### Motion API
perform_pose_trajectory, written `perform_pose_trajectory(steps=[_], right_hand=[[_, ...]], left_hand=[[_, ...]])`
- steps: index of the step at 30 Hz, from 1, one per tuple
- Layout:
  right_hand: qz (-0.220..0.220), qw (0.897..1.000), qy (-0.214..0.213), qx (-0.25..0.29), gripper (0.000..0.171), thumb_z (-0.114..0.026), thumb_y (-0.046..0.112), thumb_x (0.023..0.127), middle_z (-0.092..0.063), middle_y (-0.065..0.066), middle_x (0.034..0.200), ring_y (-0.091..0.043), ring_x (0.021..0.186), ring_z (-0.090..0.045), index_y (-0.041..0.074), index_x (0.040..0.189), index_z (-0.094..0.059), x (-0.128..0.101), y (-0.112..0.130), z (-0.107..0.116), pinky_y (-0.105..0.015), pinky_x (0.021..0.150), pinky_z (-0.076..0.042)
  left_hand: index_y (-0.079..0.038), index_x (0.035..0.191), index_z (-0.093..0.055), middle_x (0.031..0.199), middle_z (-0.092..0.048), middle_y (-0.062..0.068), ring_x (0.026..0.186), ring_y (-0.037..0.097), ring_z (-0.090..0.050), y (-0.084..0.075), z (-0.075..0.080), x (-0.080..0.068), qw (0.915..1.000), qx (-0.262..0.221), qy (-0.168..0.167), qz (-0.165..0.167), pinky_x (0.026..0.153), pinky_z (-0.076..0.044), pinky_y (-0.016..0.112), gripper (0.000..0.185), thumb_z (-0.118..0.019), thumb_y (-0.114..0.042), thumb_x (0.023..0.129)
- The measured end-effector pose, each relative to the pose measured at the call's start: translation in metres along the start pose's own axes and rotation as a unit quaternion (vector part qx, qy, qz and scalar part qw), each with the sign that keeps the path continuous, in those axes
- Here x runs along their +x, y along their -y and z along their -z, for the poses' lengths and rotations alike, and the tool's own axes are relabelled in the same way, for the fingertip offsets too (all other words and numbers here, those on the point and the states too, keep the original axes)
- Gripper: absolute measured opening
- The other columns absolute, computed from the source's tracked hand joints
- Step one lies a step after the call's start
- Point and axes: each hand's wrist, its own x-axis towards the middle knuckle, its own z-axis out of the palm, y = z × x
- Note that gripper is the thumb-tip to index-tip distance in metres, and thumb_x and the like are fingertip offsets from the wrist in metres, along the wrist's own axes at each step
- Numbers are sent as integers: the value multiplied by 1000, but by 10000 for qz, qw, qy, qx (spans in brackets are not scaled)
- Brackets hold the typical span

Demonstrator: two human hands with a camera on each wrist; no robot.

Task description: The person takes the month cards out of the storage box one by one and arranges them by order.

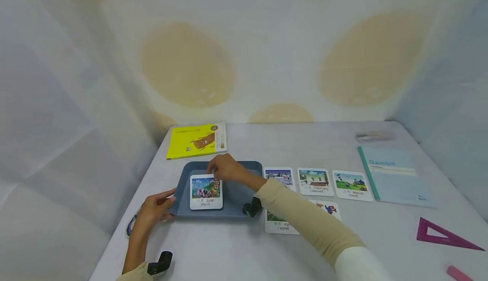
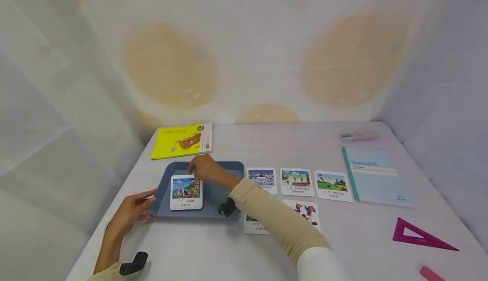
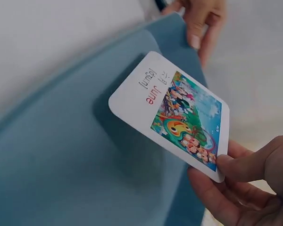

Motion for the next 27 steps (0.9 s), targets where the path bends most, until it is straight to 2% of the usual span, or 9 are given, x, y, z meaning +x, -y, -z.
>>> perform_pose_trajectory(steps=[6, 11, 16, 20, 27], right_hand=[[-136, 9992, -327, 170, 18, -66, 2, 85, -67, -4, 86, -15, 71, -59, 7, 101, -73, -24, -22, 37, -21, 52, -53], [-277, 9973, -656, 199, 17, -65, 0, 85, -63, -5, 86, -18, 75, -60, 8, 98, -73, -55, -50, 73, -27, 55, -56], [-526, 9942, -876, 337, 17, -64, 0, 85, -61, -8, 86, -19, 76, -62, 7, 99, -72, -98, -88, 106, -27, 56, -57], [-937, 9898, -1020, 327, 16, -63, 2, 87, -60, -10, 88, -22, 78, -61, 5, 100, -70, -137, -119, 124, -29, 59, -57], [-1646, 9777, -1276, 252, 15, -61, 1, 87, -64, -12, 90, -24, 76, -61, 1, 100, -69, -211, -167, 135, -33, 60, -57]], left_hand=[[-3, 136, -51, 116, -59, 27, 88, 23, -63, -2, -1, 4, 9998, -55, 110, -152, 65, -58, 31, 44, -60, -14, 93], [-2, 136, -50, 117, -59, 27, 91, 25, -63, -3, -3, 6, 9996, -65, 157, -214, 65, -58, 32, 45, -60, -13, 94], [-2, 136, -50, 117, -59, 26, 94, 25, -62, -3, 0, 5, 9993, -77, 182, -311, 64, -58, 31, 44, -59, -13, 94], [-2, 136, -50, 119, -58, 26, 93, 23, -61, -1, 1, 5, 9996, -105, 182, -191, 65, -58, 31, 45, -60, -15, 94], [-3, 137, -49, 121, -56, 26, 90, 21, -59, 2, 3, 7, 9997, -53, 225, 79, 66, -58, 32, 49, -62, -19, 93]])
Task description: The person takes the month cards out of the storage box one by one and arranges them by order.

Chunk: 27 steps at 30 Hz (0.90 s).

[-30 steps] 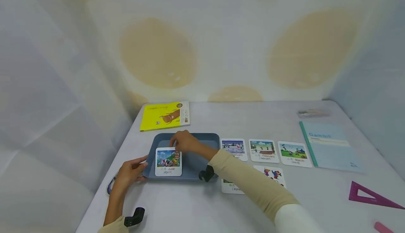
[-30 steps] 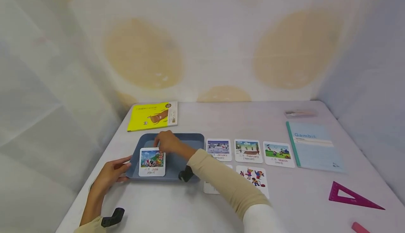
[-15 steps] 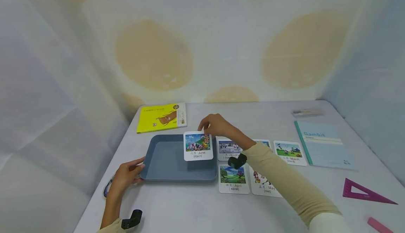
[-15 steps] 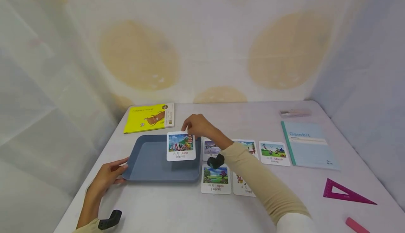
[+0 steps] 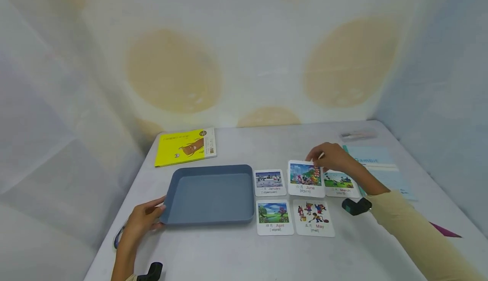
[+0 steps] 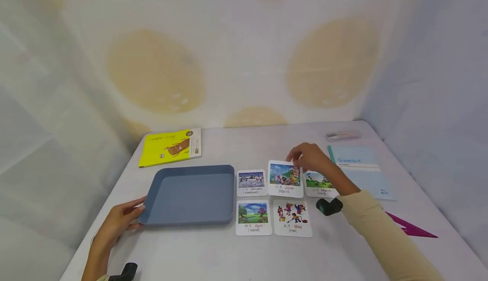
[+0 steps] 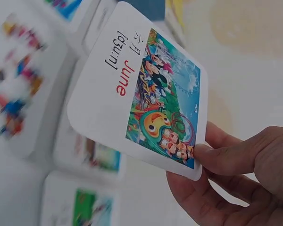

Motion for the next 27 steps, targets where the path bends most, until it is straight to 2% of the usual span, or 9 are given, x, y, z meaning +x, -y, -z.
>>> perform_pose_trajectory(steps=[6, 13, 20, 27], right_hand=[[-375, 9987, -51, -340, 13, -61, 0, 87, -65, -9, 87, -20, 71, -57, 3, 96, -70, -38, -42, 2, -34, 58, -55], [-425, 9977, 272, -459, 14, -59, -1, 86, -65, -11, 88, -19, 69, -54, 3, 94, -70, -70, -64, -5, -31, 53, -52], [-615, 9962, 266, -549, 14, -58, -3, 85, -61, -8, 83, -20, 68, -52, 4, 90, -69, -84, -72, -7, -30, 52, -51], [-711, 9944, 23, -784, 10, -63, -2, 82, -59, -6, 78, -21, 71, -52, 6, 85, -69, -83, -83, -22, -32, 57, -51]], left_hand=[[-4, 138, -48, 123, -55, 26, 89, 21, -59, 2, 7, -1, 10000, -23, 65, 61, 67, -58, 32, 52, -63, -23, 92], [-4, 140, -45, 128, -51, 29, 97, 25, -59, 6, 14, -5, 9998, 15, 63, 188, 69, -58, 32, 55, -63, -25, 92], [-4, 140, -44, 126, -52, 29, 93, 23, -59, 4, 17, -8, 9999, 97, 44, 90, 68, -58, 31, 55, -62, -25, 92], [-4, 140, -44, 123, -54, 27, 88, 19, -60, 5, 18, -9, 9999, 42, 67, 127, 67, -58, 31, 55, -62, -24, 93]])
